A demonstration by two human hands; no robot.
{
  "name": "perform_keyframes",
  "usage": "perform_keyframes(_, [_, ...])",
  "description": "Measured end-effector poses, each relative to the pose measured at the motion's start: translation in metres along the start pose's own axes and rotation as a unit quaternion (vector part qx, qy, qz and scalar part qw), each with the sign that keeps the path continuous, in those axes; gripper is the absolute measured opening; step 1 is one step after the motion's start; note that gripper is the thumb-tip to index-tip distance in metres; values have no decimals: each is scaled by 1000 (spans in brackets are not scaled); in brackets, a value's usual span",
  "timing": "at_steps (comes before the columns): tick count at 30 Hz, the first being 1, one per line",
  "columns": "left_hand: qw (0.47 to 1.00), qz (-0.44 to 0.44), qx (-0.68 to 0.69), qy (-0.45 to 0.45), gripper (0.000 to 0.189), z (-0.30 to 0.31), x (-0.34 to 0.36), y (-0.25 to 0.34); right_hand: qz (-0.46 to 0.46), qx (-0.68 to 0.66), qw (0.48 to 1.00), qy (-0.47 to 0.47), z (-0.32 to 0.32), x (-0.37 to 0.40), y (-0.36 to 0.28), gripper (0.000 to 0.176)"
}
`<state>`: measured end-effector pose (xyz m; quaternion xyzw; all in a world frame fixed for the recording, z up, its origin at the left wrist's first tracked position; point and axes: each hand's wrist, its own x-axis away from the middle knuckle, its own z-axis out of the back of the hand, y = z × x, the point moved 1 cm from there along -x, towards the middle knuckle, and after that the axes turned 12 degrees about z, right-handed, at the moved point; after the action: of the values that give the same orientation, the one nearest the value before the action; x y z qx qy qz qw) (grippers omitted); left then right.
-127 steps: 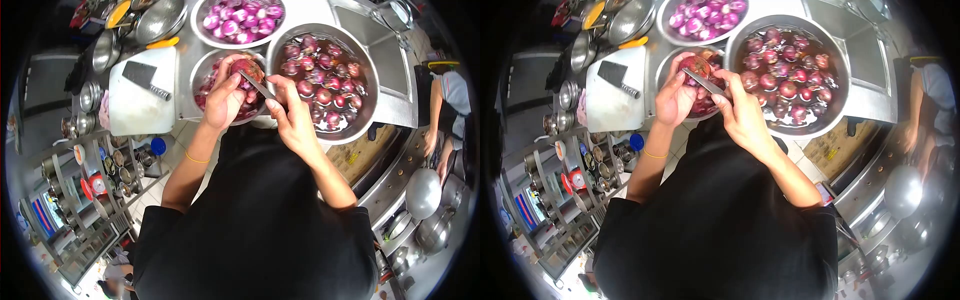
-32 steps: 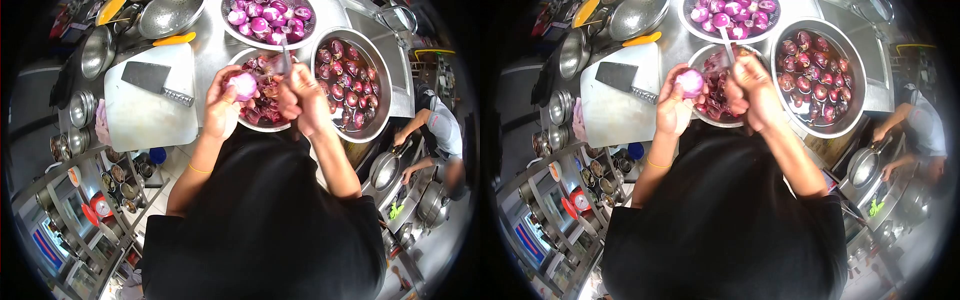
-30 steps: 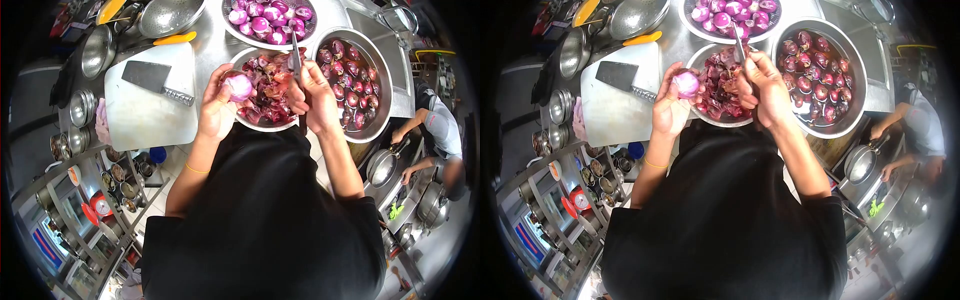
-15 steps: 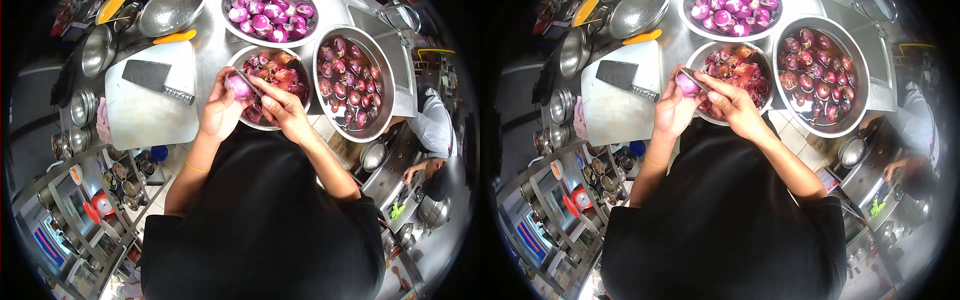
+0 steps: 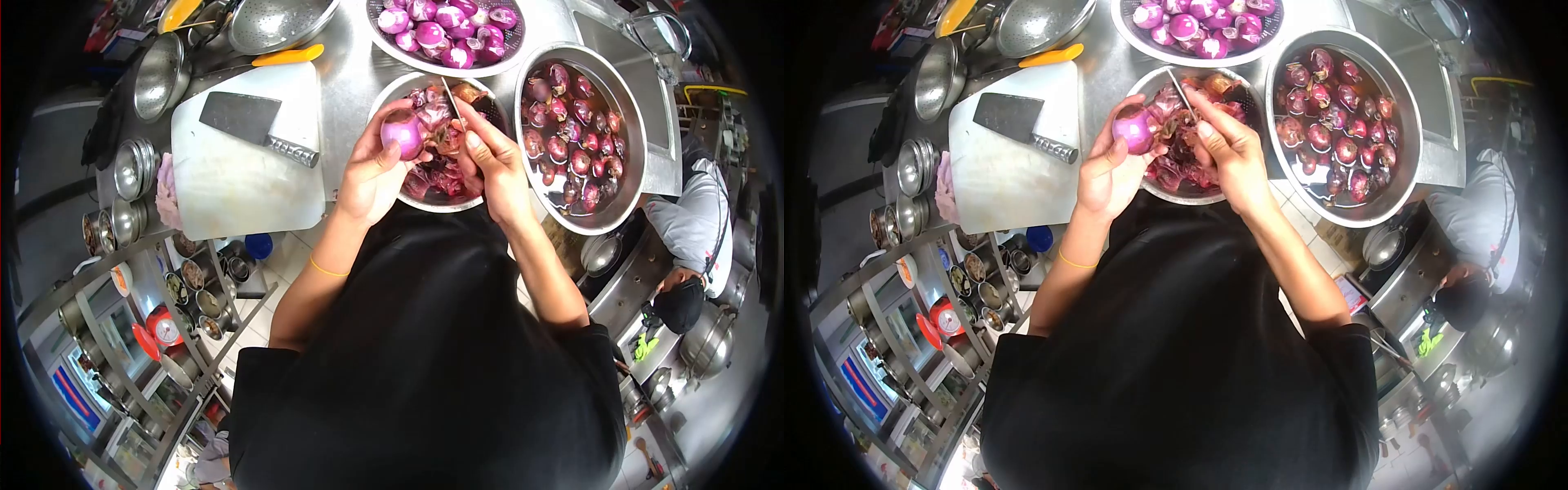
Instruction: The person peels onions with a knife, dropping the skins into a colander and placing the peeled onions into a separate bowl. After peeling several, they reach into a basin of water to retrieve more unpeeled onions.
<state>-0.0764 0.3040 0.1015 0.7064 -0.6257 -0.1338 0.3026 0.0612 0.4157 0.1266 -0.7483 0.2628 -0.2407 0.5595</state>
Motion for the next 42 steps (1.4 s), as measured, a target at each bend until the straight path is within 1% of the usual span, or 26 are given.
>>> perform_keyframes(2, [1000, -2, 9, 4, 56, -2, 1, 0, 9, -2, 1000, 15, 2, 2, 5, 40])
perform_keyframes(4, [999, -1, -30, 42, 54, -2, 2, -1, -1, -6, 1000, 17, 5, 5, 9, 42])
perform_keyframes(6, [997, -4, -55, 53, 53, 2, 1, -5, -10, -9, 1000, 19, 4, 9, 7, 44])
perform_keyframes(8, [995, -10, -80, 66, 53, 8, 2, -8, 31, 52, 998, 21, -4, 15, -4, 52])
perform_keyframes(9, [991, -34, -105, 78, 52, 9, 2, -10, 15, 88, 996, -14, -4, 20, -12, 58])
perform_keyframes(10, [986, -57, -130, 88, 51, 10, 2, -10, 15, 88, 996, -14, -7, 25, -15, 58])
perform_keyframes(12, [984, -63, -147, 82, 52, 10, 4, -10, -16, 95, 993, -70, -13, 31, -18, 58])
perform_keyframes(14, [981, -68, -166, 73, 53, 7, 3, -9, -30, 103, 992, -71, -15, 31, -12, 57])
perform_keyframes(17, [981, -97, -152, 68, 56, 0, 3, -9, -42, 77, 994, -62, -22, 28, -13, 53])
perform_keyframes(20, [972, -128, -183, 73, 56, -5, 5, -11, -48, 74, 995, -46, -24, 30, -8, 51])
perform_keyframes(21, [963, -156, -206, 79, 58, -6, 6, -12, -47, 74, 995, -45, -24, 30, -8, 51])
perform_keyframes(22, [952, -183, -230, 85, 59, -8, 6, -12, -67, 30, 996, -40, -25, 31, -7, 50])
perform_keyframes(23, [953, -181, -230, 84, 59, -8, 5, -15, -87, -13, 995, -35, -27, 32, -6, 50])
perform_keyframes(25, [909, -281, -298, 77, 56, -7, 3, -20, -96, -34, 995, -20, -29, 32, -4, 47])
perform_keyframes(26, [909, -280, -298, 75, 56, -5, 2, -20, -105, -54, 993, -7, -30, 31, -3, 44])
perform_keyframes(27, [895, -298, -324, 74, 56, -4, 2, -20, -103, -54, 993, -4, -32, 29, -2, 44])
perform_keyframes(28, [880, -315, -349, 72, 56, -3, 1, -20, -82, -58, 995, 2, -33, 27, 0, 39])
perform_keyframes(29, [880, -315, -348, 69, 56, -2, 1, -19, -60, -62, 996, 9, -34, 25, 1, 33])
perform_keyframes(30, [877, -308, -362, 71, 55, -1, 2, -18, -59, -61, 996, 11, -34, 24, 2, 33])
perform_keyframes(32, [874, -300, -375, 72, 55, -1, 2, -17, -28, -61, 998, 1, -34, 21, 4, 22])
perform_keyframes(35, [856, -335, -388, 60, 52, -1, 2, -13, -60, -100, 993, -4, -35, 16, 0, 18])
perform_keyframes(37, [777, -358, -516, 42, 53, 6, 2, -7, -73, -134, 988, -15, -33, 11, 0, 18])
perform_keyframes(38, [777, -358, -516, 41, 53, 6, 1, -4, -87, -168, 982, -29, -32, 10, 0, 19])
perform_keyframes(40, [756, -383, -530, 33, 52, 4, -2, 3, -83, -176, 980, -38, -30, 8, -2, 17])
perform_keyframes(41, [818, -363, -444, 36, 53, 1, -3, 0, -48, -144, 988, -42, -30, 6, -2, 17])
perform_keyframes(42, [819, -363, -443, 34, 53, -5, -2, -2, -14, -111, 993, -44, -31, 5, -2, 17])
